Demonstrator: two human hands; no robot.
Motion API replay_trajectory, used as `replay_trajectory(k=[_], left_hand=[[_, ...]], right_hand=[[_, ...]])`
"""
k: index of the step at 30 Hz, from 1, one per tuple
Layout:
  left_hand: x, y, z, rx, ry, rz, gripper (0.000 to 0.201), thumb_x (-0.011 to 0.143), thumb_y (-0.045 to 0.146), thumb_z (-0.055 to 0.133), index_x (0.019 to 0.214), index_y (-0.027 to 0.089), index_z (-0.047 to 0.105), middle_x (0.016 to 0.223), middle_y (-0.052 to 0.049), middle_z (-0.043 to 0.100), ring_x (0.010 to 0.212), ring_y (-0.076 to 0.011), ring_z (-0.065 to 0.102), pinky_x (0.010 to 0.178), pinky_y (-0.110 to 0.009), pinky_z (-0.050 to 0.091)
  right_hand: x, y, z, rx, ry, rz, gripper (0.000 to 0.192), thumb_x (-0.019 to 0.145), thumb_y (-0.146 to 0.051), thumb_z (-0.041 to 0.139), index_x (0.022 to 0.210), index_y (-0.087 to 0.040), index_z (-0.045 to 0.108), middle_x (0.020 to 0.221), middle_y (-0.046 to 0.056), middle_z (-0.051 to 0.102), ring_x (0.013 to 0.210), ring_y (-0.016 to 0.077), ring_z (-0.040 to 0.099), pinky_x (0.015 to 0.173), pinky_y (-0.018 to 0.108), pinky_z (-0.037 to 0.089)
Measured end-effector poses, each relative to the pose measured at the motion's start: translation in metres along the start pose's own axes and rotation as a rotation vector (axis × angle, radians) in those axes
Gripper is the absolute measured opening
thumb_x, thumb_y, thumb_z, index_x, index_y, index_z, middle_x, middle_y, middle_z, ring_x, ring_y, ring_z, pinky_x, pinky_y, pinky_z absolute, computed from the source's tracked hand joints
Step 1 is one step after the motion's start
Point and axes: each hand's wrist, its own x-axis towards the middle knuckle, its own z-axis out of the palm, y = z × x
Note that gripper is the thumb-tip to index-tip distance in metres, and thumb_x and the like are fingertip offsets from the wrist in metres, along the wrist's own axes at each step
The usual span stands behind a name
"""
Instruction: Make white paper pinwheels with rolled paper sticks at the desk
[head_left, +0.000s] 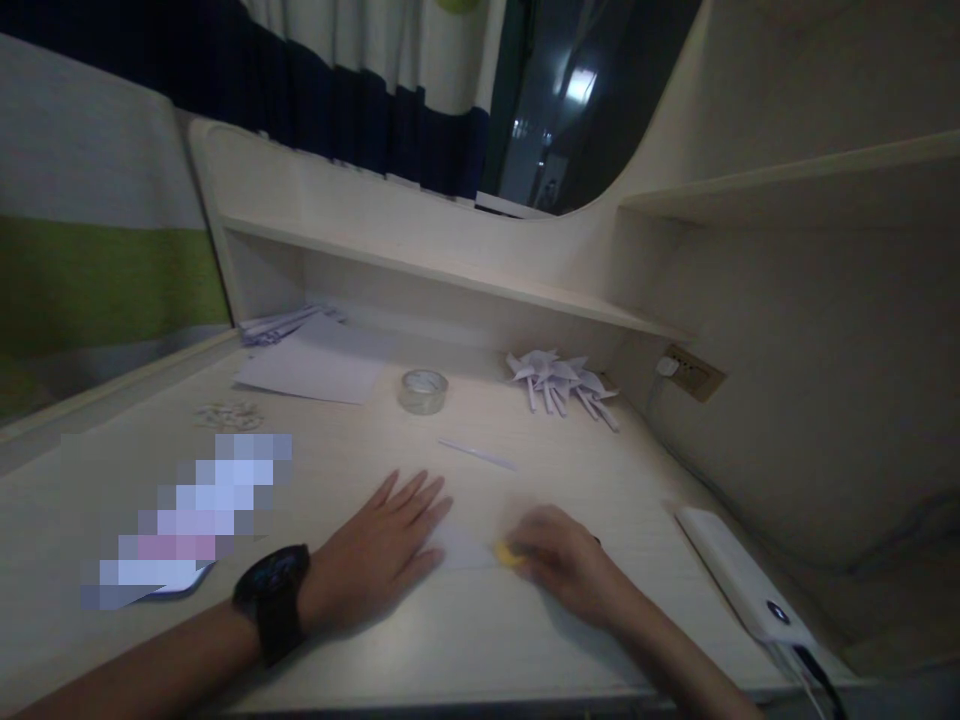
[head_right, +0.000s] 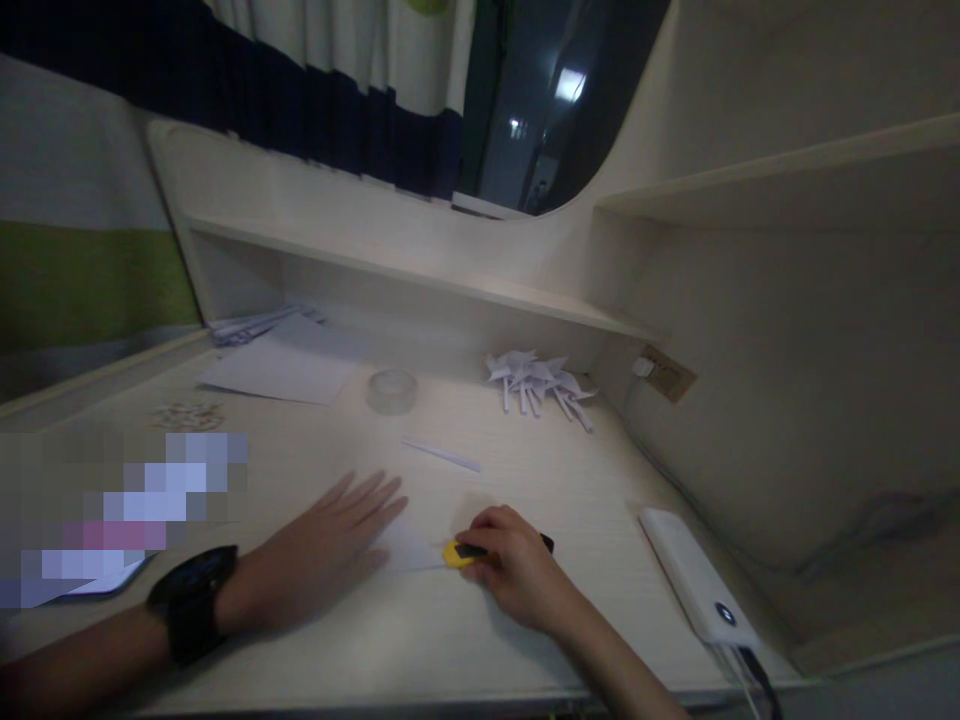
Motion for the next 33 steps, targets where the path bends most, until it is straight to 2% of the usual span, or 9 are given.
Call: replay_trajectory(k=[6, 12, 33], left_hand=[[-0.002, 0.003, -0.006, 0.011, -0.002, 0.021, 0.052, 0.097, 0.049, 0.030, 0.144, 0.027, 0.031, 0.153, -0.007, 0.023, 0.141, -0.0281, 0.017, 0.113, -0.053, 0.010], [-0.001, 0.004, -0.006, -0.014, 0.010, 0.048, 0.051, 0.099, 0.044, 0.027, 0.147, 0.028, 0.020, 0.152, -0.003, 0.027, 0.140, -0.0240, 0.022, 0.113, -0.051, 0.007], [-0.001, 0.001, -0.004, 0.003, 0.021, 0.064, 0.052, 0.098, 0.045, 0.027, 0.147, 0.027, 0.022, 0.151, -0.005, 0.029, 0.139, -0.0234, 0.023, 0.113, -0.050, 0.005]], right_hand=[[0.003, -0.001, -0.002, -0.024, -0.047, -0.022, 0.019, 0.085, -0.022, 0.060, 0.102, -0.021, 0.068, 0.096, 0.007, 0.062, 0.091, 0.0195, 0.055, 0.081, 0.032, 0.044], [0.003, 0.002, 0.002, -0.047, -0.040, 0.002, 0.018, 0.085, -0.024, 0.060, 0.101, -0.022, 0.069, 0.095, 0.007, 0.060, 0.087, 0.0192, 0.055, 0.077, 0.031, 0.044], [0.018, 0.004, -0.008, -0.017, -0.083, -0.129, 0.018, 0.088, -0.029, 0.058, 0.095, -0.019, 0.070, 0.094, 0.008, 0.063, 0.091, 0.0198, 0.055, 0.081, 0.031, 0.044]])
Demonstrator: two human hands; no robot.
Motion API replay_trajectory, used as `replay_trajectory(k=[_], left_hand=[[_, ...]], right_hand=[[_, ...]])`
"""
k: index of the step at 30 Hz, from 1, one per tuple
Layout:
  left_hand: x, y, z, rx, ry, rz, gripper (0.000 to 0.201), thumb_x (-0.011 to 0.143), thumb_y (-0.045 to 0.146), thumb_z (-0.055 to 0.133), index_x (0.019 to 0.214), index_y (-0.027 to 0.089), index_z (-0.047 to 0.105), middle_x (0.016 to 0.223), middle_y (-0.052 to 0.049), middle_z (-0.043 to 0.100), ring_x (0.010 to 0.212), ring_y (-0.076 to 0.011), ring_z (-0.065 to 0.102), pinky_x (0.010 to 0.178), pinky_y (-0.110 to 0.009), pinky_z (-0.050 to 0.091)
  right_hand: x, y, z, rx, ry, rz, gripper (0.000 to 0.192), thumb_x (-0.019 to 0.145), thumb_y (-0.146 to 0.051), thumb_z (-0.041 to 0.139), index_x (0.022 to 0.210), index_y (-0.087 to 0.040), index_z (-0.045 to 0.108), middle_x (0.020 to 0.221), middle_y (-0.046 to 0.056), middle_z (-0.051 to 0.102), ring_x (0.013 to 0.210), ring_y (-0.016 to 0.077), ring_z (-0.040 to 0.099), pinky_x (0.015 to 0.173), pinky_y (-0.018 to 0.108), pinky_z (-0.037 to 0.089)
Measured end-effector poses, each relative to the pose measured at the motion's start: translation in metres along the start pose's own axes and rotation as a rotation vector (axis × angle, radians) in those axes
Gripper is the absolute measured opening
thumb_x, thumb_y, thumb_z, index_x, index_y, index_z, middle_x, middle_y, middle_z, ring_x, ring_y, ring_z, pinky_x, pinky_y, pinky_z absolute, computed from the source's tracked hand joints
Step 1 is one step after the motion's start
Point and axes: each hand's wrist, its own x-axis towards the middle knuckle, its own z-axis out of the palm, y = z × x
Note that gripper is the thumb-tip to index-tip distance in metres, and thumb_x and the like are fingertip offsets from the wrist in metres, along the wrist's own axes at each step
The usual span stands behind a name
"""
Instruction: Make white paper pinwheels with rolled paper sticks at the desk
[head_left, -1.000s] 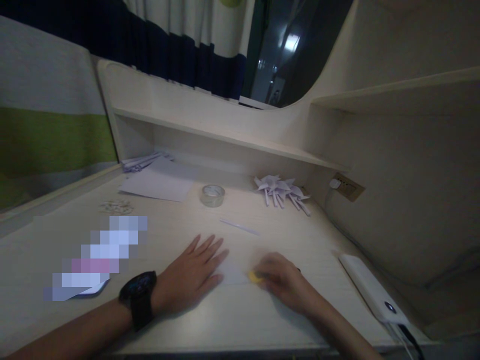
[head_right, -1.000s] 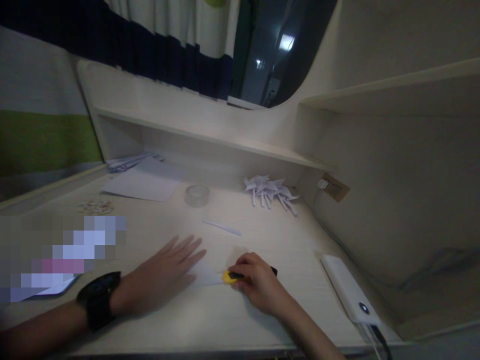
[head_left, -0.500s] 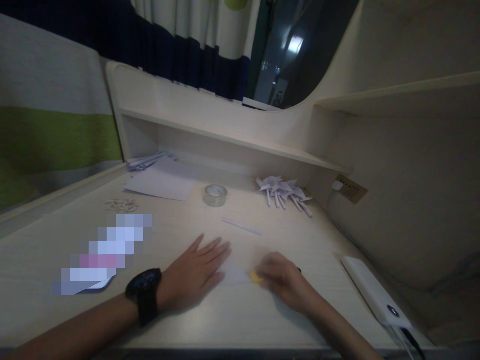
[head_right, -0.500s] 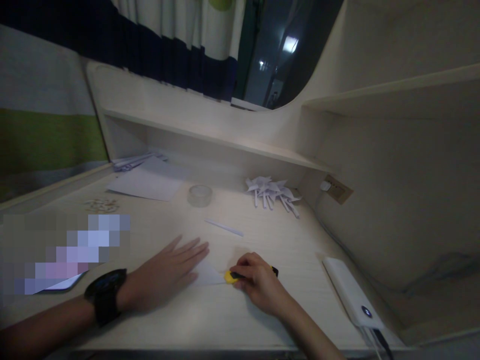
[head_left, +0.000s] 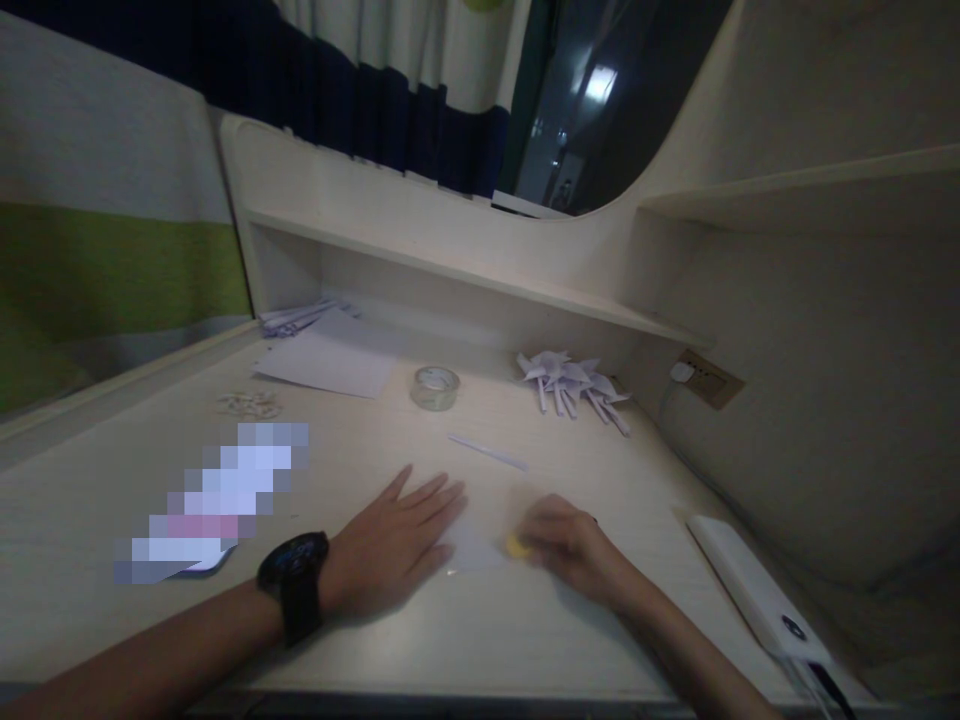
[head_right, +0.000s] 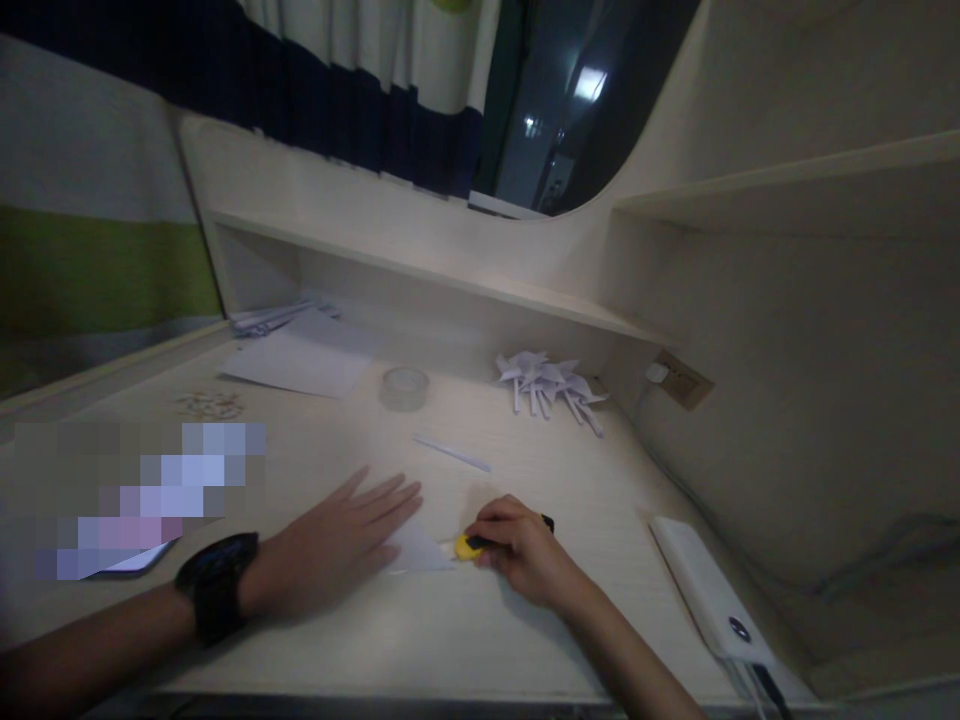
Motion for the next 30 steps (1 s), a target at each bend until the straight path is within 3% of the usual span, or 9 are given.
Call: replay_trajectory(k=[5, 10, 16, 23, 27, 30], left_hand=[[0.000, -0.001, 0.001, -0.002, -0.001, -0.003, 0.052, 0.098, 0.045, 0.027, 0.146, 0.027, 0.024, 0.151, -0.005, 0.030, 0.140, -0.0229, 0.022, 0.114, -0.049, 0.003], [0.000, 0.000, 0.000, -0.033, 0.025, 0.007, 0.052, 0.097, 0.046, 0.030, 0.145, 0.027, 0.026, 0.150, -0.004, 0.032, 0.138, -0.0233, 0.026, 0.114, -0.049, 0.006], [0.004, 0.005, -0.019, -0.038, 0.086, -0.068, 0.042, 0.096, 0.041, 0.035, 0.133, 0.023, 0.046, 0.134, -0.007, 0.053, 0.122, -0.0246, 0.048, 0.105, -0.045, 0.030], [0.003, -0.013, -0.044, -0.115, -0.018, -0.034, 0.067, 0.074, 0.060, 0.062, 0.129, 0.024, 0.050, 0.123, -0.009, 0.058, 0.109, -0.0300, 0.052, 0.092, -0.043, 0.038], [0.005, -0.017, -0.046, -0.186, 0.004, -0.045, 0.071, 0.067, 0.059, 0.070, 0.127, 0.027, 0.052, 0.118, -0.009, 0.056, 0.102, -0.0284, 0.052, 0.084, -0.039, 0.040], [0.004, -0.016, -0.044, -0.189, 0.039, -0.053, 0.072, 0.064, 0.058, 0.073, 0.126, 0.027, 0.053, 0.112, -0.009, 0.057, 0.098, -0.0272, 0.052, 0.081, -0.037, 0.041]], right_hand=[[-0.007, 0.011, -0.009, 0.047, -0.063, -0.015, 0.022, 0.089, -0.035, 0.056, 0.094, -0.020, 0.071, 0.093, 0.008, 0.063, 0.090, 0.0192, 0.056, 0.083, 0.033, 0.044], [-0.028, 0.027, -0.027, 0.096, -0.080, 0.076, 0.020, 0.085, -0.035, 0.061, 0.094, -0.022, 0.073, 0.094, 0.008, 0.063, 0.092, 0.0199, 0.057, 0.083, 0.034, 0.045], [-0.039, 0.037, -0.031, 0.110, 0.028, 0.245, 0.020, 0.082, -0.027, 0.063, 0.099, -0.022, 0.073, 0.102, 0.010, 0.063, 0.092, 0.0202, 0.060, 0.082, 0.034, 0.048], [-0.043, 0.056, -0.032, 0.051, 0.087, 0.270, 0.025, 0.081, -0.020, 0.060, 0.103, -0.020, 0.070, 0.105, 0.011, 0.064, 0.093, 0.0220, 0.061, 0.084, 0.037, 0.049], [-0.043, 0.062, -0.034, 0.030, 0.087, 0.266, 0.026, 0.080, -0.019, 0.060, 0.104, -0.020, 0.070, 0.106, 0.011, 0.064, 0.092, 0.0219, 0.061, 0.083, 0.036, 0.050], [-0.033, 0.052, -0.034, -0.007, 0.121, 0.248, 0.026, 0.078, -0.020, 0.063, 0.103, -0.021, 0.070, 0.108, 0.010, 0.064, 0.096, 0.0235, 0.061, 0.085, 0.038, 0.049]])
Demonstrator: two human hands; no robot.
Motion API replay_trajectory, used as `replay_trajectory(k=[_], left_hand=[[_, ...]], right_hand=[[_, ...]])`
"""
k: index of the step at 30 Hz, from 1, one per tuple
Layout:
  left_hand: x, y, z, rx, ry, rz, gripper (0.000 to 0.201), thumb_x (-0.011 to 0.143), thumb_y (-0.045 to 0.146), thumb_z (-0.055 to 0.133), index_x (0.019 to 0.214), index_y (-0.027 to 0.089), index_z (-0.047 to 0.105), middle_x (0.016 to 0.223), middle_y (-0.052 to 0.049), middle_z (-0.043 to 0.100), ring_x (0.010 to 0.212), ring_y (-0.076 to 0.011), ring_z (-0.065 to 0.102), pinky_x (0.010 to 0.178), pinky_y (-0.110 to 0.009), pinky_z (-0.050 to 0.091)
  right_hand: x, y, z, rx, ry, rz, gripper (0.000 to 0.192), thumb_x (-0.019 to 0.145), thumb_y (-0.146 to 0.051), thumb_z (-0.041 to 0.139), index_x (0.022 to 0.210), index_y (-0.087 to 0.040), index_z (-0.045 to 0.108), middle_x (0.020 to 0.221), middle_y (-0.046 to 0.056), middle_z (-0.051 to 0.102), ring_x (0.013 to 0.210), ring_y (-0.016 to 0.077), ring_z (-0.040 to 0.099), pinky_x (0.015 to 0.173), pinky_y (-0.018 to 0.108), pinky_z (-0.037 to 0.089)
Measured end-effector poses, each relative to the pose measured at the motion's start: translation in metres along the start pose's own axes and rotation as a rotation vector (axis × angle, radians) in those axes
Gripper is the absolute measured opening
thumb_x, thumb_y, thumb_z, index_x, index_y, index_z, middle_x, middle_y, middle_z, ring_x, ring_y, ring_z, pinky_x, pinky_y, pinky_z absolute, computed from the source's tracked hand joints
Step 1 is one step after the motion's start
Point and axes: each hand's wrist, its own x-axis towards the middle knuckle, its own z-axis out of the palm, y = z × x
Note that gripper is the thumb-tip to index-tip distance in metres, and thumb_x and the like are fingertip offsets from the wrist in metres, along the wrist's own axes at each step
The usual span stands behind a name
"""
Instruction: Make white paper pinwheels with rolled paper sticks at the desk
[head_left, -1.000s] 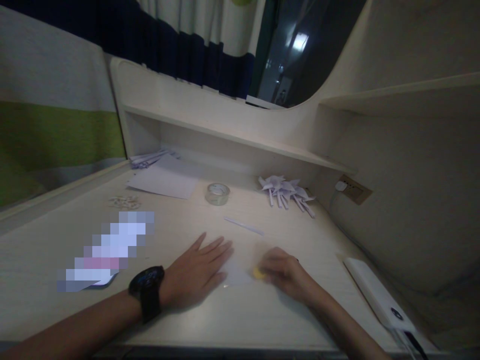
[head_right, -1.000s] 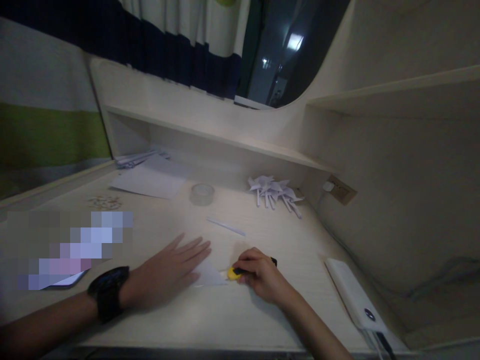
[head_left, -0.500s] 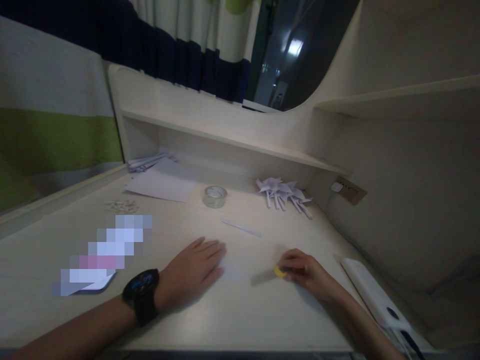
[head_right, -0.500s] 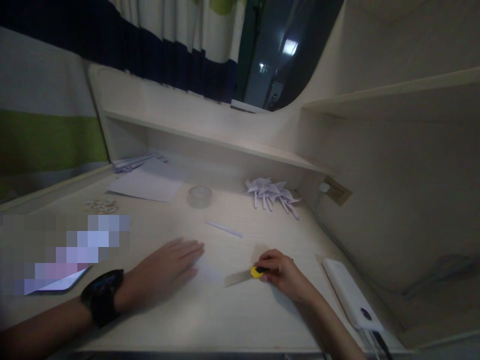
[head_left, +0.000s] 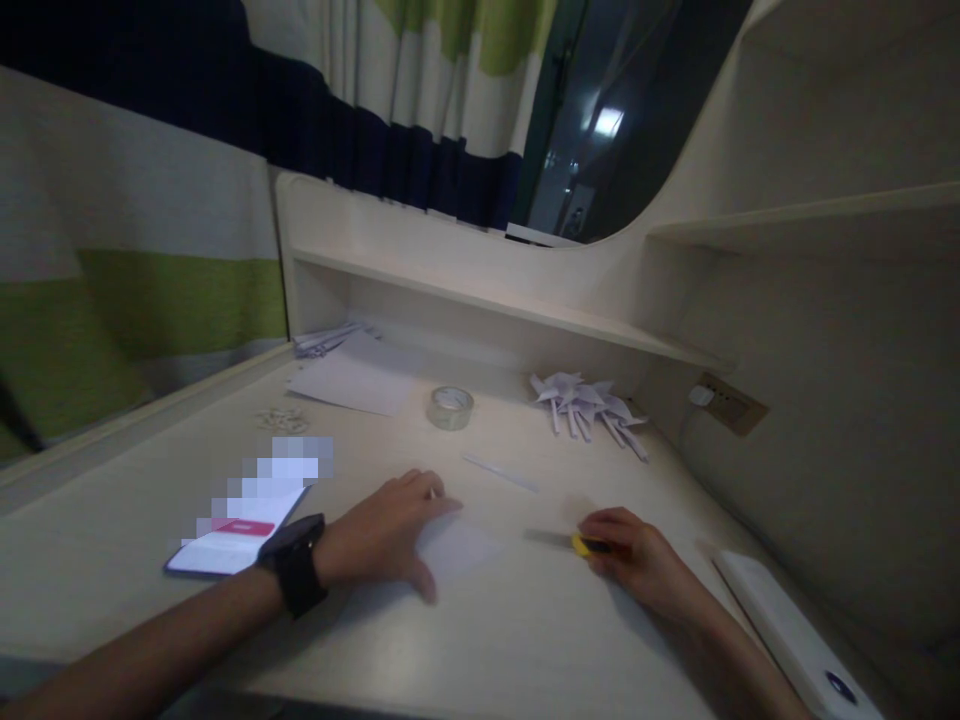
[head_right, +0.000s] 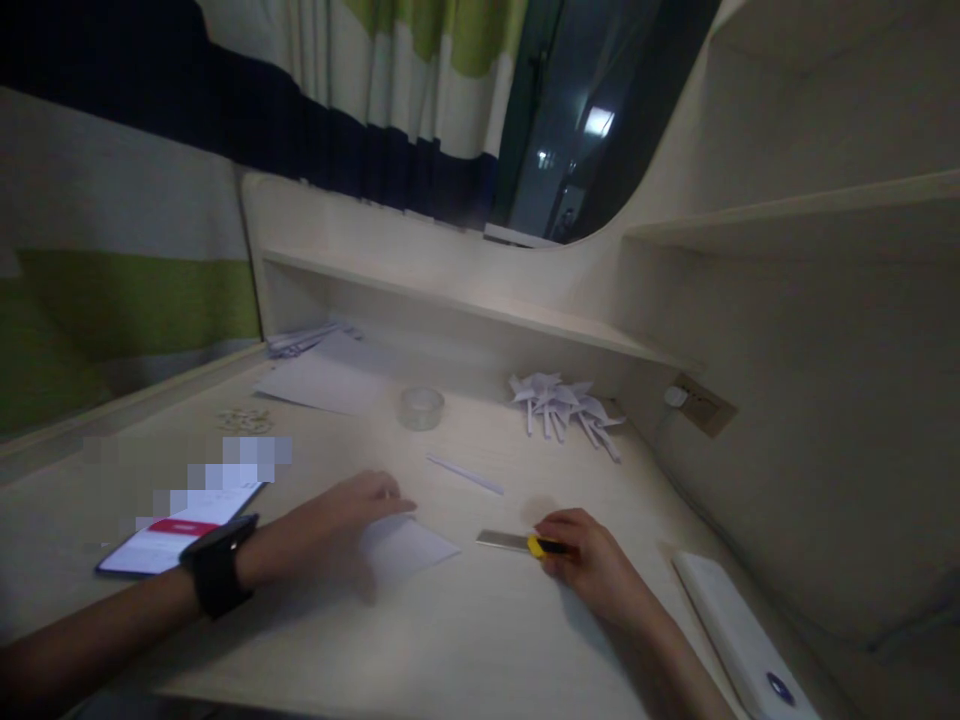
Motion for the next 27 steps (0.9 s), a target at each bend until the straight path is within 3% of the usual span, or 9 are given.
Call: replay_trajectory(k=[3, 6, 10, 13, 16, 20, 24, 27], left_hand=[[-0.004, 0.000, 0.005, 0.022, 0.042, -0.026, 0.073, 0.064, 0.059, 0.074, 0.126, 0.027, 0.052, 0.112, -0.010, 0.057, 0.098, -0.0276, 0.052, 0.081, -0.038, 0.041], [-0.008, -0.002, 0.011, 0.063, 0.088, -0.046, 0.085, 0.058, 0.059, 0.077, 0.131, 0.027, 0.047, 0.121, -0.012, 0.053, 0.104, -0.0306, 0.051, 0.086, -0.042, 0.040], [-0.012, -0.003, 0.020, 0.119, 0.149, -0.049, 0.098, 0.057, 0.048, 0.082, 0.140, 0.029, 0.032, 0.135, -0.015, 0.042, 0.117, -0.0340, 0.044, 0.093, -0.047, 0.038], [-0.013, -0.002, 0.026, 0.103, 0.171, -0.022, 0.098, 0.062, 0.039, 0.081, 0.143, 0.031, 0.026, 0.139, -0.014, 0.039, 0.121, -0.0341, 0.041, 0.095, -0.048, 0.038], [-0.014, 0.002, 0.024, 0.072, 0.184, -0.006, 0.095, 0.066, 0.036, 0.079, 0.143, 0.032, 0.024, 0.141, -0.014, 0.038, 0.123, -0.0341, 0.040, 0.096, -0.050, 0.038], [-0.016, 0.013, 0.000, 0.039, 0.234, -0.030, 0.088, 0.069, 0.047, 0.075, 0.142, 0.031, 0.029, 0.146, -0.012, 0.032, 0.129, -0.0344, 0.034, 0.102, -0.050, 0.034], [-0.009, 0.009, -0.028, -0.108, 0.481, -0.245, 0.044, 0.094, 0.044, 0.040, 0.133, 0.024, 0.042, 0.137, -0.009, 0.047, 0.125, -0.0276, 0.044, 0.103, -0.046, 0.037], [0.004, -0.006, -0.031, -0.286, 0.385, -0.370, 0.051, 0.087, 0.054, 0.046, 0.125, 0.020, 0.050, 0.129, -0.011, 0.055, 0.111, -0.0293, 0.056, 0.089, -0.044, 0.048]], right_hand=[[0.013, -0.030, 0.014, 0.019, 0.031, -0.068, 0.022, 0.080, -0.022, 0.062, 0.101, -0.021, 0.070, 0.106, 0.011, 0.065, 0.095, 0.0238, 0.061, 0.085, 0.040, 0.049], [0.030, -0.068, 0.041, 0.120, 0.058, -0.141, 0.024, 0.083, -0.023, 0.059, 0.105, -0.021, 0.068, 0.108, 0.010, 0.066, 0.099, 0.0230, 0.060, 0.088, 0.040, 0.048], [0.054, -0.108, 0.075, 0.141, 0.054, -0.158, 0.042, 0.079, -0.023, 0.063, 0.121, -0.018, 0.058, 0.115, 0.012, 0.063, 0.107, 0.0248, 0.056, 0.093, 0.042, 0.044], [0.072, -0.124, 0.085, 0.168, 0.018, -0.125, 0.039, 0.076, -0.020, 0.066, 0.115, -0.021, 0.062, 0.107, 0.008, 0.066, 0.099, 0.0227, 0.058, 0.089, 0.037, 0.044], [0.087, -0.129, 0.086, 0.152, -0.019, -0.068, 0.026, 0.072, -0.017, 0.070, 0.098, -0.023, 0.070, 0.094, 0.004, 0.070, 0.087, 0.0196, 0.060, 0.080, 0.032, 0.044], [0.093, -0.121, 0.078, 0.170, -0.025, -0.009, 0.016, 0.067, -0.017, 0.075, 0.082, -0.022, 0.074, 0.077, 0.000, 0.070, 0.071, 0.0162, 0.059, 0.068, 0.027, 0.044], [0.084, -0.113, 0.059, 0.229, -0.016, 0.038, 0.007, 0.066, -0.019, 0.075, 0.073, -0.019, 0.074, 0.068, 0.000, 0.069, 0.057, 0.0132, 0.055, 0.056, 0.025, 0.042], [0.074, -0.112, 0.041, 0.323, -0.059, -0.020, 0.007, 0.071, -0.016, 0.067, 0.074, -0.019, 0.073, 0.069, 0.001, 0.070, 0.059, 0.0136, 0.059, 0.057, 0.025, 0.046]])
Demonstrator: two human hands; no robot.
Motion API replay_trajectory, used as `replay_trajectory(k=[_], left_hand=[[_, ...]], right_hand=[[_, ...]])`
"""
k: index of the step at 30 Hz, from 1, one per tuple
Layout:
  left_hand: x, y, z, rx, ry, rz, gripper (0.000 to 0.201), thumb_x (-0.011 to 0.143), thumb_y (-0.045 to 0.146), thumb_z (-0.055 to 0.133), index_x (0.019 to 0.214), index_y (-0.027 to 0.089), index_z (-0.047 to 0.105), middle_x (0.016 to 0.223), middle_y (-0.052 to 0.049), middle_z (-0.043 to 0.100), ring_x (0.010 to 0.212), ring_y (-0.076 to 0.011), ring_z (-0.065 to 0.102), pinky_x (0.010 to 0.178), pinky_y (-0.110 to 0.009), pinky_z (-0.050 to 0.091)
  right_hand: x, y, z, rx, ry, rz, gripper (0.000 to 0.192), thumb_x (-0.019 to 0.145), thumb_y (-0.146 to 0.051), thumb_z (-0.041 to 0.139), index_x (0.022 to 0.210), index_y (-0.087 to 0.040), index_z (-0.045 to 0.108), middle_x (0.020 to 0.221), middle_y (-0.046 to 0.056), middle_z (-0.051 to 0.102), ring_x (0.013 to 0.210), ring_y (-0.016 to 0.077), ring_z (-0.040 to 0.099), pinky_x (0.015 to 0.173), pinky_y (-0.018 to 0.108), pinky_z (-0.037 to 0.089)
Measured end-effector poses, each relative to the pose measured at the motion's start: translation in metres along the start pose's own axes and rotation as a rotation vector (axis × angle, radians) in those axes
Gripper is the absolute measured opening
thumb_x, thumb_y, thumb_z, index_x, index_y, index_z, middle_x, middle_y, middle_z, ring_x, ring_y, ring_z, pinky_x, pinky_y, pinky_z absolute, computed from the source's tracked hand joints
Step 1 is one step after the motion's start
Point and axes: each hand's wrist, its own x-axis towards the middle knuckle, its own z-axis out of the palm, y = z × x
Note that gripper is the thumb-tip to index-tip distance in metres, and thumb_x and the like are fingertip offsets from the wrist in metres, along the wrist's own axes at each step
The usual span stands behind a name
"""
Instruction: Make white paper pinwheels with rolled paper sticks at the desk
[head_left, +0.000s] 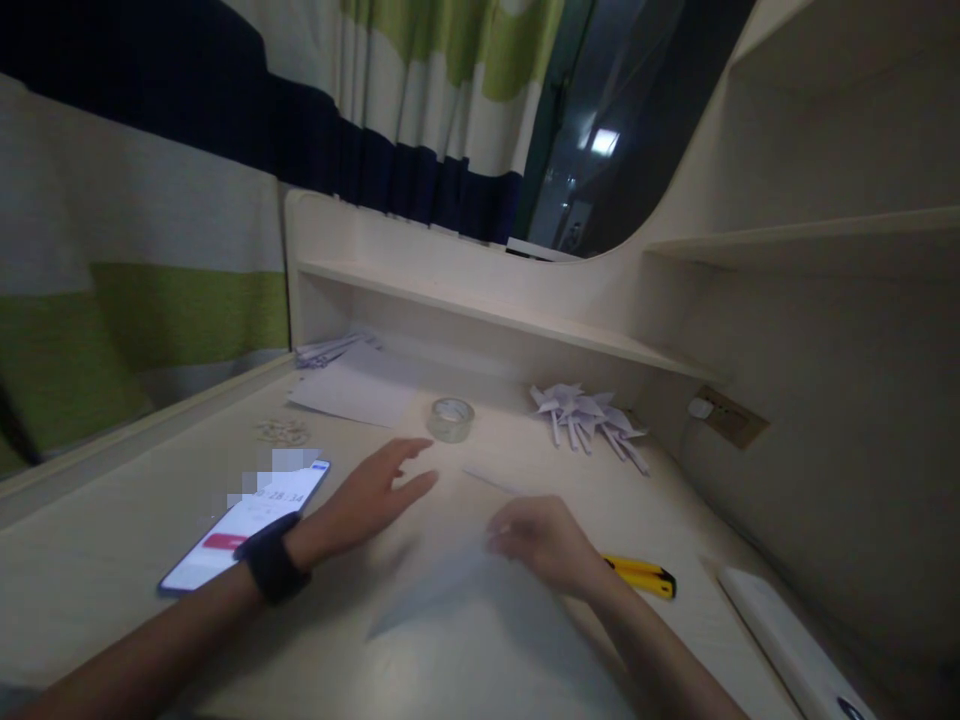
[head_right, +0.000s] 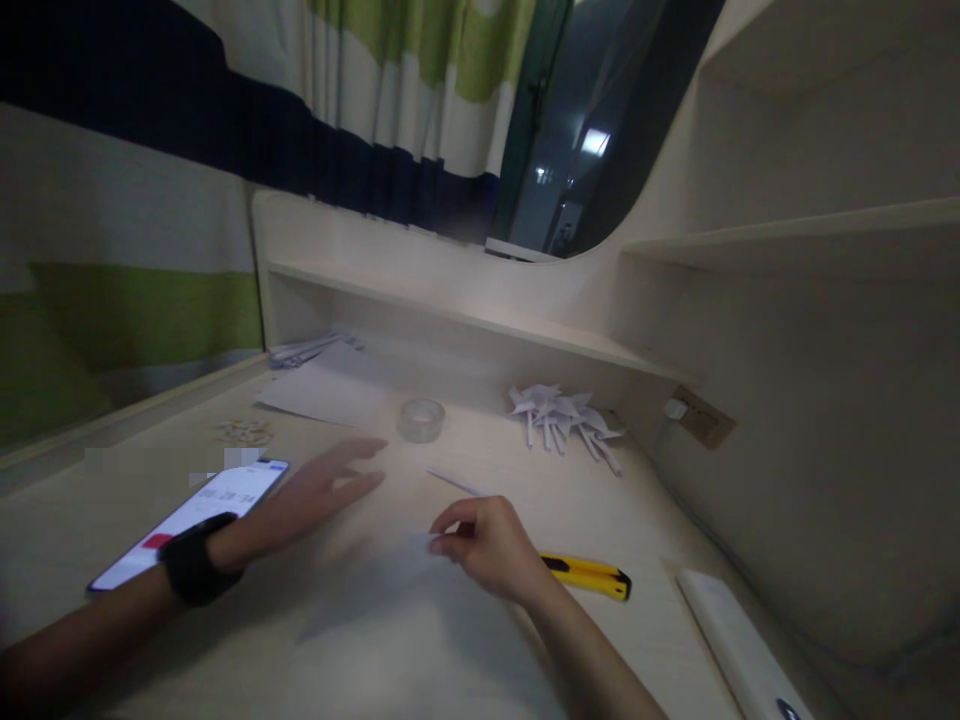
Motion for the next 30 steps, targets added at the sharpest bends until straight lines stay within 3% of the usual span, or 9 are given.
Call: replay_trajectory(k=[3, 6, 11, 14, 16, 19, 21, 25, 30], left_hand=[[0.016, -0.010, 0.010, -0.134, -0.234, -0.079, 0.058, 0.080, 0.058, 0.055, 0.121, 0.017, 0.055, 0.129, -0.014, 0.056, 0.112, -0.0301, 0.056, 0.091, -0.043, 0.047], [0.029, -0.013, 0.019, -0.234, -0.389, -0.030, 0.056, 0.076, 0.055, 0.062, 0.115, 0.015, 0.059, 0.121, -0.013, 0.063, 0.105, -0.0288, 0.061, 0.087, -0.039, 0.048], [0.038, -0.014, 0.020, -0.341, -0.584, -0.021, 0.039, 0.070, 0.046, 0.070, 0.090, 0.013, 0.069, 0.089, -0.008, 0.072, 0.079, -0.0248, 0.066, 0.065, -0.029, 0.049], [0.035, -0.017, 0.022, -0.386, -0.560, -0.071, 0.036, 0.071, 0.045, 0.069, 0.081, 0.011, 0.069, 0.082, -0.007, 0.072, 0.072, -0.0222, 0.065, 0.060, -0.027, 0.046], [0.032, -0.020, 0.024, -0.420, -0.501, -0.116, 0.038, 0.074, 0.046, 0.066, 0.085, 0.010, 0.068, 0.083, -0.008, 0.071, 0.070, -0.0215, 0.064, 0.059, -0.027, 0.046], [0.027, -0.023, 0.025, -0.455, -0.437, -0.166, 0.041, 0.077, 0.047, 0.063, 0.093, 0.009, 0.066, 0.085, -0.010, 0.070, 0.070, -0.0216, 0.064, 0.058, -0.029, 0.047], [0.026, -0.023, 0.023, -0.489, -0.433, -0.151, 0.041, 0.078, 0.045, 0.063, 0.098, 0.009, 0.066, 0.089, -0.011, 0.071, 0.077, -0.0232, 0.064, 0.065, -0.032, 0.049], [0.026, -0.022, 0.016, -0.589, -0.502, -0.088, 0.045, 0.072, 0.037, 0.071, 0.109, 0.012, 0.064, 0.103, -0.011, 0.069, 0.093, -0.0263, 0.063, 0.080, -0.038, 0.048], [0.025, -0.021, 0.015, -0.651, -0.491, -0.173, 0.047, 0.072, 0.037, 0.072, 0.112, 0.013, 0.063, 0.101, -0.011, 0.069, 0.092, -0.0262, 0.064, 0.076, -0.037, 0.050]], right_hand=[[-0.009, -0.007, -0.012, 0.043, -0.016, -0.124, 0.022, 0.069, -0.006, 0.057, 0.076, -0.019, 0.072, 0.079, 0.002, 0.072, 0.073, 0.0154, 0.065, 0.069, 0.027, 0.051], [-0.015, -0.011, -0.020, 0.024, 0.002, -0.243, 0.033, 0.065, -0.001, 0.048, 0.078, -0.020, 0.072, 0.087, 0.002, 0.072, 0.082, 0.0160, 0.066, 0.081, 0.030, 0.050], [-0.013, 0.004, -0.027, 0.073, 0.051, -0.349, 0.029, 0.071, -0.008, 0.045, 0.078, -0.019, 0.071, 0.086, 0.005, 0.071, 0.084, 0.0179, 0.065, 0.081, 0.032, 0.049], [-0.008, 0.026, -0.023, 0.161, 0.114, -0.312, 0.019, 0.078, -0.019, 0.050, 0.075, -0.018, 0.068, 0.084, 0.007, 0.069, 0.081, 0.0189, 0.064, 0.076, 0.032, 0.050], [-0.006, 0.039, -0.016, 0.203, 0.234, -0.235, 0.013, 0.078, -0.027, 0.057, 0.080, -0.018, 0.066, 0.092, 0.008, 0.065, 0.084, 0.0194, 0.063, 0.074, 0.031, 0.050], [-0.003, 0.053, -0.005, 0.330, 0.322, -0.011, 0.044, 0.073, -0.035, 0.068, 0.113, -0.022, 0.054, 0.113, 0.009, 0.058, 0.078, 0.0170, 0.063, 0.062, 0.029, 0.052], [-0.002, 0.058, 0.000, 0.422, 0.285, 0.121, 0.060, 0.067, -0.038, 0.074, 0.120, -0.023, 0.048, 0.109, 0.008, 0.060, 0.070, 0.0157, 0.063, 0.054, 0.027, 0.052], [-0.001, 0.063, 0.000, 0.574, 0.169, 0.285, 0.046, 0.058, -0.044, 0.079, 0.088, -0.014, 0.063, 0.072, 0.002, 0.065, 0.057, 0.0148, 0.061, 0.048, 0.025, 0.051], [-0.001, 0.062, -0.005, 0.706, 0.191, 0.357, 0.044, 0.055, -0.040, 0.082, 0.086, -0.013, 0.066, 0.071, 0.002, 0.067, 0.053, 0.0115, 0.060, 0.047, 0.021, 0.052]])
